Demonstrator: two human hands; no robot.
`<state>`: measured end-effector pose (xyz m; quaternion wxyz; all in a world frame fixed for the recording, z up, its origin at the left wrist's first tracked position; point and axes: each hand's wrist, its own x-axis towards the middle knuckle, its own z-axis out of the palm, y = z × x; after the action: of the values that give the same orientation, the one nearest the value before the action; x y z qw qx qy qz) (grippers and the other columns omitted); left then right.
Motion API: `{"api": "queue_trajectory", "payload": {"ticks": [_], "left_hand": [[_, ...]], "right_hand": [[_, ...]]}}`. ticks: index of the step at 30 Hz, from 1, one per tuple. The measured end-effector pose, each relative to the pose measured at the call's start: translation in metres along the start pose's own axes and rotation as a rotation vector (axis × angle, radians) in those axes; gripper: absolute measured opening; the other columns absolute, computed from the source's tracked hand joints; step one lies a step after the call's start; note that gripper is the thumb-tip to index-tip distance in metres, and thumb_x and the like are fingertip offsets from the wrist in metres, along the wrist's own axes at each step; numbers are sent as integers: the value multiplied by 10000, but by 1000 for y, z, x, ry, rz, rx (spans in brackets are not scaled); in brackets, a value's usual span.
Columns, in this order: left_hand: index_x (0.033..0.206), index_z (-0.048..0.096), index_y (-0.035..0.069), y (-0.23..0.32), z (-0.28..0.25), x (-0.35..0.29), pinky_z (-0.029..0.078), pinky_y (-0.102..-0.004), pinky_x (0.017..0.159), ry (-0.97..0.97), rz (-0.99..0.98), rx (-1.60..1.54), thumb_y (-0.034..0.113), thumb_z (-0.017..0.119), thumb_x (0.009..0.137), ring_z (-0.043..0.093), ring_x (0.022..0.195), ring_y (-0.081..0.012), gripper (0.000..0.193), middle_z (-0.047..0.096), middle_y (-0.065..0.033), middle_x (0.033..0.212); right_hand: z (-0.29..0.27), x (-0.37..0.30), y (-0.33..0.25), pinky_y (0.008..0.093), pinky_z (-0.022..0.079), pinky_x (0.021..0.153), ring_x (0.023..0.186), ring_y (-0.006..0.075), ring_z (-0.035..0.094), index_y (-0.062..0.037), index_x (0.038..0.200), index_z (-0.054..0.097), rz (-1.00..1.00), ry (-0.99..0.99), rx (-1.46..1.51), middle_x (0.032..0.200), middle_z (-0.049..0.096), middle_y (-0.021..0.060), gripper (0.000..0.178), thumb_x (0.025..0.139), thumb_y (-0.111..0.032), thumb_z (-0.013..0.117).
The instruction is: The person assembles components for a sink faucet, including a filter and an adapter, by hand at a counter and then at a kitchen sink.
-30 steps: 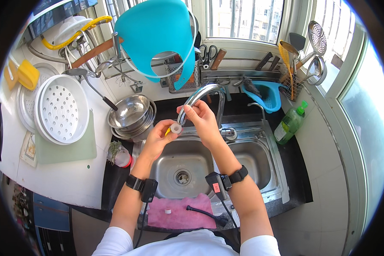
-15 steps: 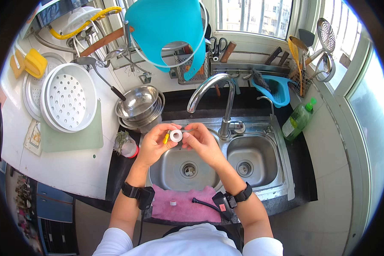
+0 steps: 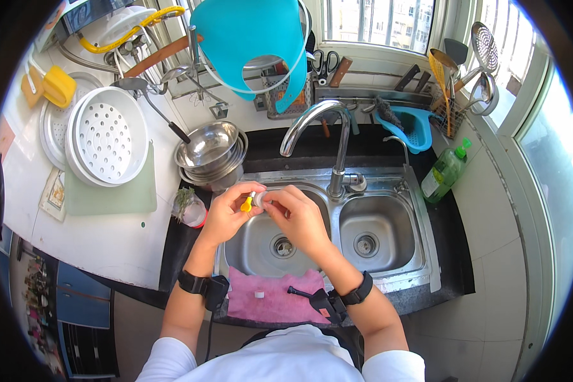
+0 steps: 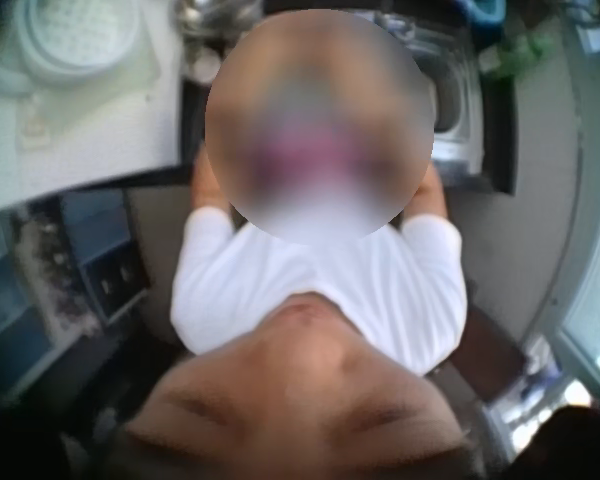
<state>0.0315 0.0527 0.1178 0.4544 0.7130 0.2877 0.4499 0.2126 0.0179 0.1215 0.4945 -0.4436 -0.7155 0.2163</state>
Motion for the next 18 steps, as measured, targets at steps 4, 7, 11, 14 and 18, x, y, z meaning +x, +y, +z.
{"api": "queue_trajectory", "payload": {"ticks": [4,7,11,14,18], "left_hand": [[1083,623,38,1,-1,-2,520,-271,819,1,66,68,-98,624,779,578,995,-147,333,571,-60,1097],[1056,652,35,2,-2,-5,531,-263,795,0,48,112,-114,634,757,591,958,-145,334,576,-64,1069],[1035,665,19,9,-2,-8,526,-252,786,-15,18,147,-109,671,731,594,935,-141,330,581,-70,1052],[1040,661,13,7,-4,-11,526,-247,789,-29,-14,169,-107,677,729,593,936,-136,334,586,-67,1040],[1073,641,26,2,0,-13,530,-257,799,-1,-30,41,-81,672,755,613,928,-139,337,603,-58,1018]], "right_hand": [[3,-2,1,328,475,597,666,264,604,-60,867,675,-90,31,-54,765,602,79,104,765,-77,681],[0,-1,3,335,479,599,662,280,598,-51,865,675,-104,-32,-25,758,610,83,105,763,-75,679],[-3,0,5,335,482,599,652,282,598,-46,866,674,-132,-109,10,754,613,91,103,764,-60,669],[-1,-3,9,323,481,593,635,265,595,-43,872,674,-120,-122,43,743,609,94,113,760,-45,660],[2,-7,6,274,463,578,618,171,587,-31,898,671,14,-100,84,749,605,68,108,795,-36,642]]}}
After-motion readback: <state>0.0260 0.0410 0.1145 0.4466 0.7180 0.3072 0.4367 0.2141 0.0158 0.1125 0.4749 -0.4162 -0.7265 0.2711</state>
